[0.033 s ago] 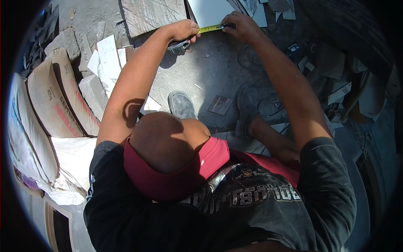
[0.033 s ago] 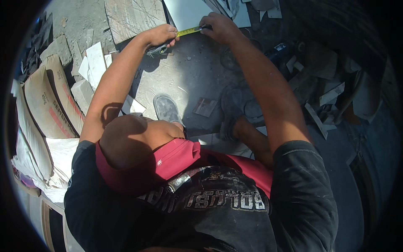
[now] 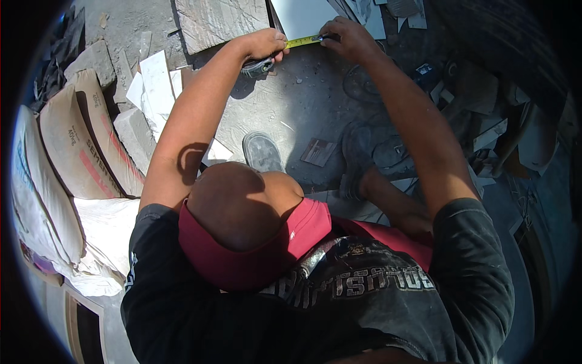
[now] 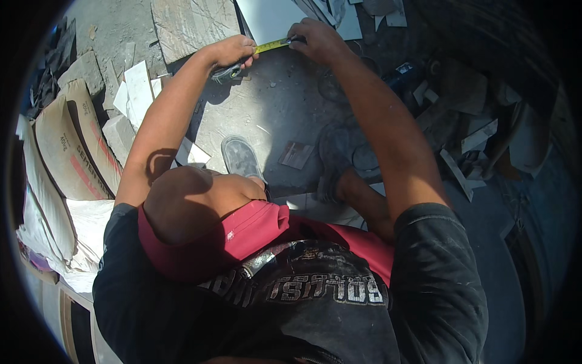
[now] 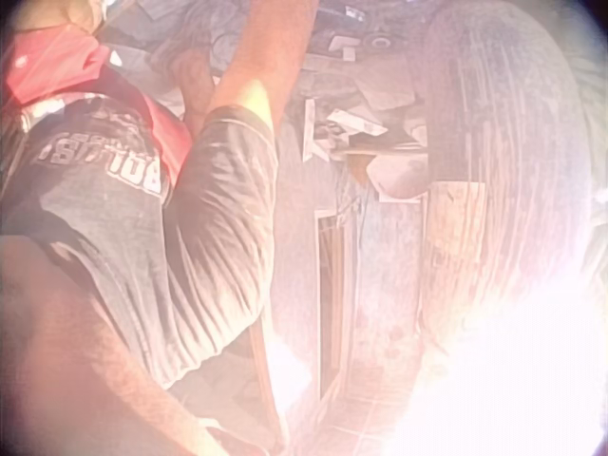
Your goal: The person retrieves a measuring tape, measures tiles with another person, cuts a tile using an angle grinder, and measures tile pieces again with the measuring tape.
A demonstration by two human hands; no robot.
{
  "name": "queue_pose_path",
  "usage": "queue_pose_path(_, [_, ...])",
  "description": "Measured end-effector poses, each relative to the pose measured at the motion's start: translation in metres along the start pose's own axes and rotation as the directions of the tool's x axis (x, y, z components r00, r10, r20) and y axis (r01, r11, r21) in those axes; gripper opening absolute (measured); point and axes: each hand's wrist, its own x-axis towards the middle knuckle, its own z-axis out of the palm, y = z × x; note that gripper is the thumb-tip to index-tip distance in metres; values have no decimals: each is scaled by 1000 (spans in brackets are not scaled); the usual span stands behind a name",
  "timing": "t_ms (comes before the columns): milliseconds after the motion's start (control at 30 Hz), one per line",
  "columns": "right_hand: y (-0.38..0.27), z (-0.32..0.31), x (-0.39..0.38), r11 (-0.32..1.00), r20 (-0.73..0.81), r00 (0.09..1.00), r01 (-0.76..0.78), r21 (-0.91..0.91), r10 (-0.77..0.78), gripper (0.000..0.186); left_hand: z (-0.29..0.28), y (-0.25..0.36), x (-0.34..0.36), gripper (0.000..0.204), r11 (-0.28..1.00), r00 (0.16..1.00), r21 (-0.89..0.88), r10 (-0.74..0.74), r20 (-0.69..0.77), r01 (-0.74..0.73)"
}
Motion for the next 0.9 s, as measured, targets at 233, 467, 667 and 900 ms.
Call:
queue_pose_path(233, [-2, -1, 0, 999, -15, 999, -32, -10, 31, 21, 1, 3, -2, 22, 997, 999, -62, -38, -27, 36])
queue_pose_path(467, [0, -1, -2, 999, -15, 999, 29, -30, -29, 25, 1, 4, -6, 21, 997, 999, -64, -38, 3, 38])
queue_pose_path(667, [7, -3, -20, 919, -205, 941, -187, 348, 269, 32, 2, -6, -37, 20, 987, 1000, -162, 16, -5, -16])
queue_pose_path(900, [17, 10, -37, 811, -304, 758, -486, 326, 577, 33, 13, -36, -81, 18, 934, 997, -356, -46, -63, 21])
